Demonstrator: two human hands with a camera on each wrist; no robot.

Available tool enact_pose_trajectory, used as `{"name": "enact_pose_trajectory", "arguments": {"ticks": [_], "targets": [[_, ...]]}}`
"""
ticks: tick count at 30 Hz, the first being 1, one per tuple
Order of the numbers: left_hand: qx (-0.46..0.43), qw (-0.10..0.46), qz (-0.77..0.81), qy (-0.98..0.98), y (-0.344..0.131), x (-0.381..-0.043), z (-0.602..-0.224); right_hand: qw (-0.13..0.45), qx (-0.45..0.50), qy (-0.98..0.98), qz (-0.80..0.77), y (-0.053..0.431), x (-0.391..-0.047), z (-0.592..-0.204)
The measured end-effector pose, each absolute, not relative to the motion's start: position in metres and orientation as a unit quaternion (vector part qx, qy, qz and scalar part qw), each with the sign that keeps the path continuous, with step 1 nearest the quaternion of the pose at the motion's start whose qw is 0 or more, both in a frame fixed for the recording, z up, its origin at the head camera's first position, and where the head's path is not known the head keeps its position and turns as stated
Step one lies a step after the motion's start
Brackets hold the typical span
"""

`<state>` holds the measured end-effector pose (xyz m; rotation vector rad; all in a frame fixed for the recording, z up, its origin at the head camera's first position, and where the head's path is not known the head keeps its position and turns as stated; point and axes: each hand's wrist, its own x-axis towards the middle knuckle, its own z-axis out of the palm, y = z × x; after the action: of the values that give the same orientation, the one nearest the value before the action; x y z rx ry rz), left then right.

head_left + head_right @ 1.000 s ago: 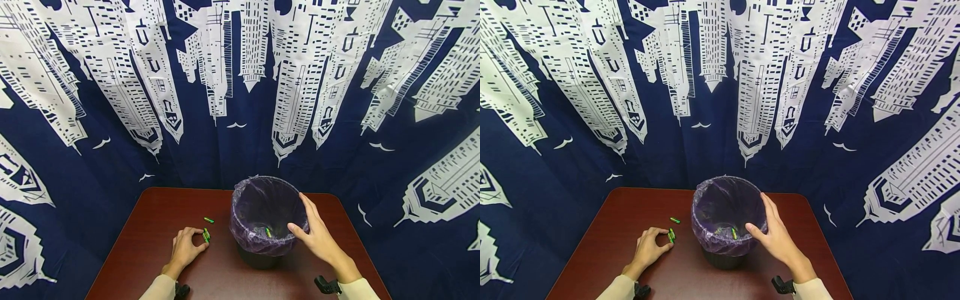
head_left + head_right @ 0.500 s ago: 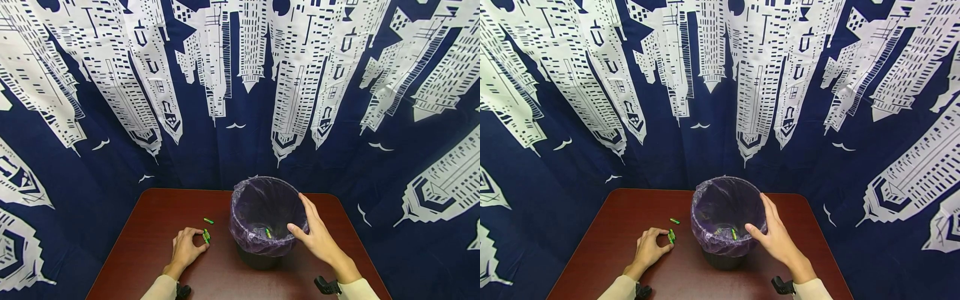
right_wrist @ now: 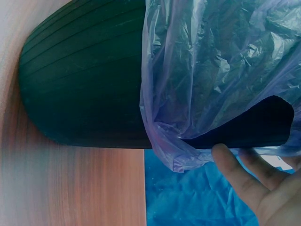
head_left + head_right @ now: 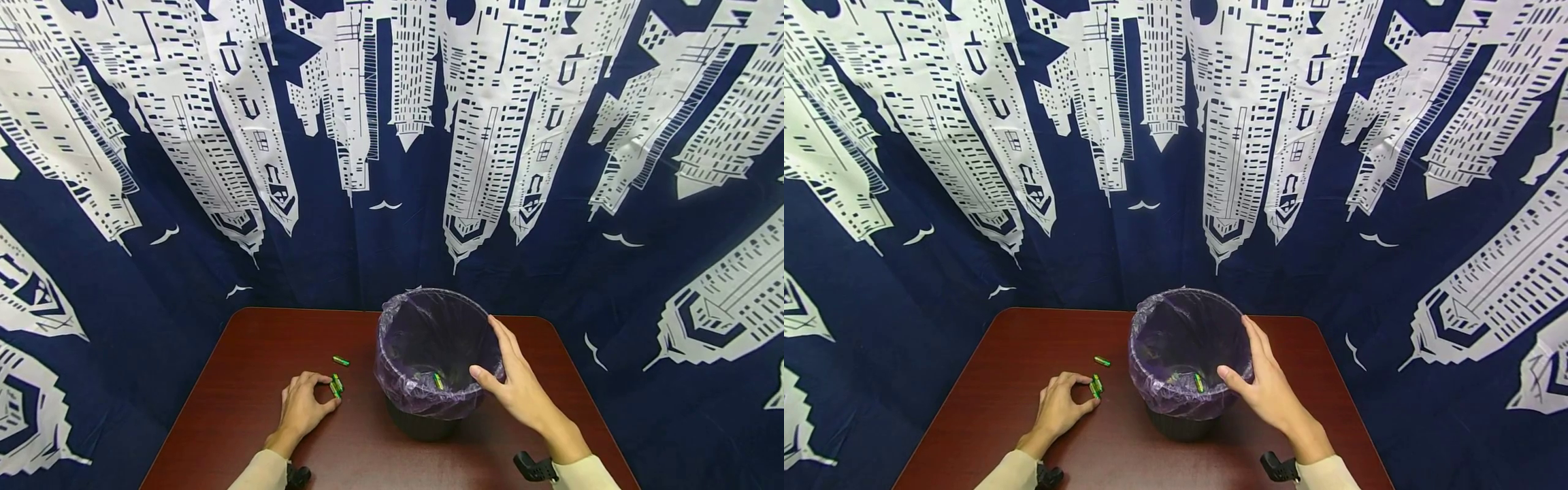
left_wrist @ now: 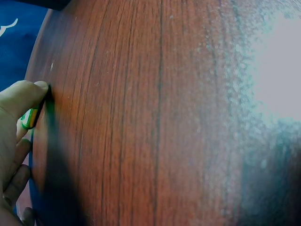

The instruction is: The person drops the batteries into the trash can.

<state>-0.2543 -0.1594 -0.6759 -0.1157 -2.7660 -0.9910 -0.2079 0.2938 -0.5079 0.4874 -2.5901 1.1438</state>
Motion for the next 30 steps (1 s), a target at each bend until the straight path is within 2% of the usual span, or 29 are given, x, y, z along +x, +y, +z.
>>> {"name": "enact_pose_trajectory", "arguments": {"ticks": [16, 30], "targets": [[-0.041, 0.091, -0.345, -0.933, -0.165, -0.255, -0.673, 0.132, 0.167, -0.894, 0.394, 0.293, -0.208, -0.508], [-0.041, 0.11, -0.387, -0.915, -0.18, -0.255, -0.657, 0.132, 0.168, -0.894, 0.393, 0.294, -0.208, -0.506]]}}
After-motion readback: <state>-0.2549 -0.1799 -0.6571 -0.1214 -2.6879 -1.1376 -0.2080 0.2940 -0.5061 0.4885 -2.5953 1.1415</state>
